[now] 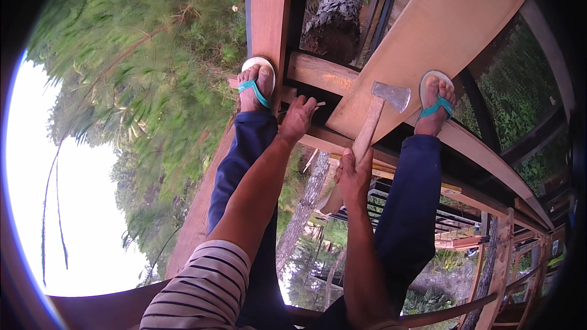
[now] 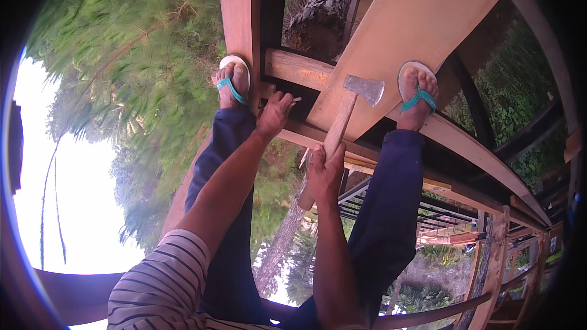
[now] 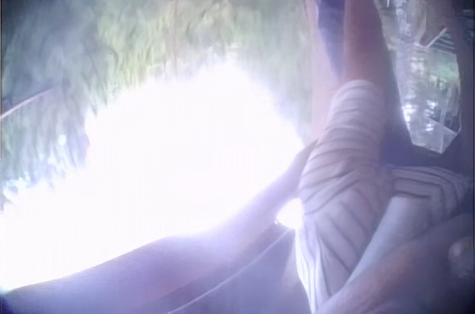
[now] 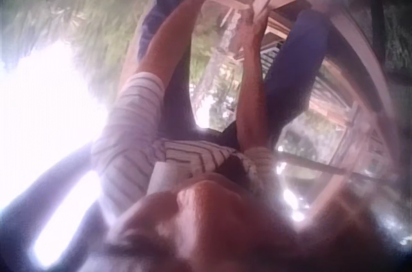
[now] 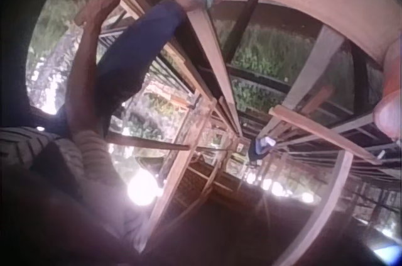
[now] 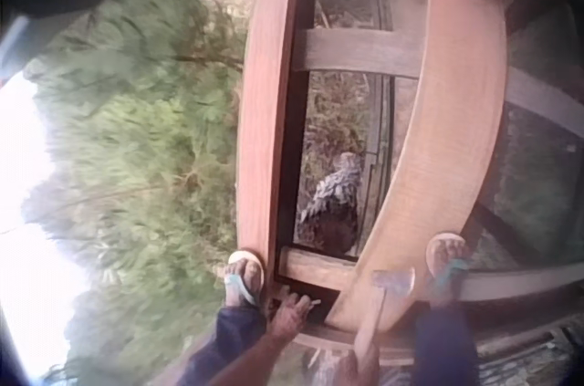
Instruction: The person assembles a curved wooden railing by positioning a plank, checking alignment with a spirit level, and hammering nails into the wood. The person repeatedly retrieves nails from a bucket and secures the plank to the frame.
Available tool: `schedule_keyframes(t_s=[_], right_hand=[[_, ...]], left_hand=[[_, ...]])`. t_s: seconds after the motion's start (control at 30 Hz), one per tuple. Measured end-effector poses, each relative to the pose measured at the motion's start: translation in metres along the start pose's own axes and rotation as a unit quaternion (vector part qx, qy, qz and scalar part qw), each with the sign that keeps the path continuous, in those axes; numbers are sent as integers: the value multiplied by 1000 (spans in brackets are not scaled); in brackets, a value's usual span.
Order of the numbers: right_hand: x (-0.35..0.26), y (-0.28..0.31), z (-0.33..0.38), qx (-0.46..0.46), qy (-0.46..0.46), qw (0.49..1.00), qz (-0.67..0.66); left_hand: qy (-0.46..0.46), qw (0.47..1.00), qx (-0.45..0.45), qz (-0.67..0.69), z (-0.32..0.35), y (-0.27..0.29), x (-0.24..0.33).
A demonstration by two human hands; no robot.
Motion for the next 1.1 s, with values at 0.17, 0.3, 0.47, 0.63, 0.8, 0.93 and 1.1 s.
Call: schedule_keyframes(t_s=[0.17, 0.3, 0.47, 0.63, 0.8, 0.93, 1.1], right_hand=[[15, -10, 22, 35, 61, 987, 141], [7, -13, 30, 10, 8, 990, 143], [19, -4, 19, 13, 5, 992, 123], [38, 2, 5, -2, 9, 987, 159], [50, -2, 2, -64, -54, 963, 257], [-49, 20, 7, 55, 95, 994, -11], [-130, 61, 9, 239, 339, 902, -122]], left_hand=[[8, 1000, -28, 6, 5, 7, 2], [20, 1000, -17, 7, 12, 2, -1], [10, 1000, -29, 5, 8, -4, 3], [17, 999, -33, 5, 2, -15, 11], [8, 999, -40, -11, 4, -13, 8], [2, 999, -41, 6, -3, -15, 11], [-3, 999, -31, 24, -16, -25, 21]])
Point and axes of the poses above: each hand's wrist, its own z-axis away from the middle knuckle, its own y-axis out of the back of the hand, x = y × z, the point moved 3 cm from there along -z, towards the middle knuckle, and after that the axes turned 7 degrees about -x, right-handed, at the moved point
